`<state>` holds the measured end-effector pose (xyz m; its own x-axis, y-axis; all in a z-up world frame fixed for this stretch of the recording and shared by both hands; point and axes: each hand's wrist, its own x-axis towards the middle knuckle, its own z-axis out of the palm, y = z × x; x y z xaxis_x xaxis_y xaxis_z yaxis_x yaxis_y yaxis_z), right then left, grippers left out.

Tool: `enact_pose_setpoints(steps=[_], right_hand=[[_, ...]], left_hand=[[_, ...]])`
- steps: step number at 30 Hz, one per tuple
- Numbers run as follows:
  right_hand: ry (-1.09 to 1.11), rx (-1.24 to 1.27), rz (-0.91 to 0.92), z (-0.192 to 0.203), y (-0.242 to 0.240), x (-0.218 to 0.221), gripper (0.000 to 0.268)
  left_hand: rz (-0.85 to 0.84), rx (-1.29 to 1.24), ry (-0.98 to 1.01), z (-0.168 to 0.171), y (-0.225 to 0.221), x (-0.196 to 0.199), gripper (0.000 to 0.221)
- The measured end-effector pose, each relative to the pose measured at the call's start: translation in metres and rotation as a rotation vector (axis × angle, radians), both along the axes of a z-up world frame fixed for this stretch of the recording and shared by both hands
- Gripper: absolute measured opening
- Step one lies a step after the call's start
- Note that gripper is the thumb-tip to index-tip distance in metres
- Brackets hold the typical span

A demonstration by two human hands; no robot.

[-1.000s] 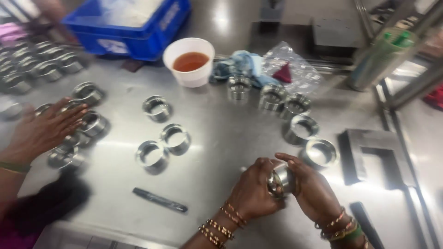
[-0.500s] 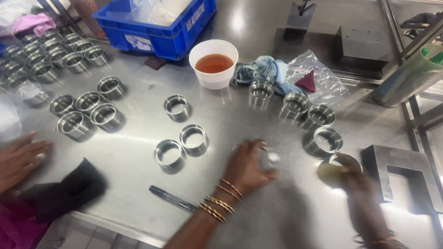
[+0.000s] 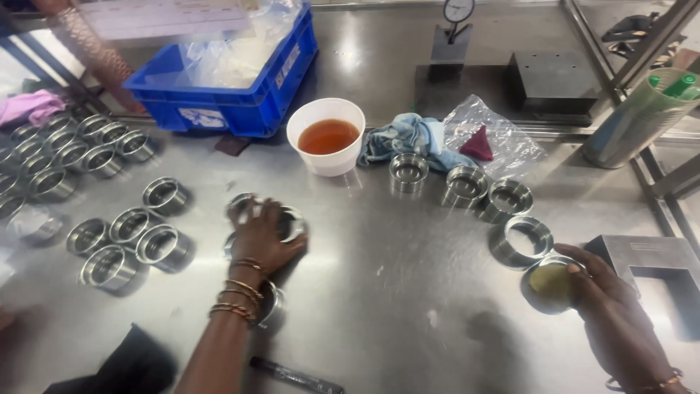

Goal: Inspecting metal rings by marking specific points, checking dimensions with a gauge, and cleaning surfaces with a sponge.

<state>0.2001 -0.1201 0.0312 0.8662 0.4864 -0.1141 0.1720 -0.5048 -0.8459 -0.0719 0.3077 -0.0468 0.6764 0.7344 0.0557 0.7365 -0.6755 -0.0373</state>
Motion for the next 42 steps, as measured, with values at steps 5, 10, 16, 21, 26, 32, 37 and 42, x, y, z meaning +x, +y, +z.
enact_pose_setpoints(steps=[5, 10, 16, 21, 26, 32, 37, 42], right_hand=[[0.150, 0.089, -0.019, -0.012, 0.007, 0.008, 0.050], [0.268, 0.226, 0.085, -0.013, 0.034, 0.010, 0.046], [0.322, 0.162, 0.074, -0.009, 0.054, 0.003, 0.040], [0.251, 0.096, 0.134, -0.014, 0.062, 0.001, 0.039], [0.746, 0.371, 0.157, -0.064, 0.093, -0.020, 0.040], [0.882, 0.295, 0.252, -0.036, 0.104, -0.075, 0.044], [0.898, 0.132, 0.252, -0.013, 0.082, -0.081, 0.047], [0.940, 0.397, 0.209, -0.013, 0.071, -0.074, 0.050]], left_hand=[[0.136, 0.079, -0.020, -0.020, 0.057, -0.015, 0.096], [-0.107, -0.027, -0.598, -0.016, -0.015, 0.142, 0.067], [0.092, -0.484, -0.373, 0.033, -0.092, 0.258, 0.106], [-0.009, -0.627, -0.631, -0.005, -0.096, 0.218, 0.084], [-0.517, -0.551, -0.946, -0.015, -0.184, 0.106, 0.090], [-0.206, -0.510, -0.581, 0.063, -0.236, 0.056, 0.063], [0.266, -0.872, -0.375, 0.019, -0.234, 0.053, 0.054], [-0.505, -0.564, -1.005, 0.028, -0.270, 0.070, 0.068]])
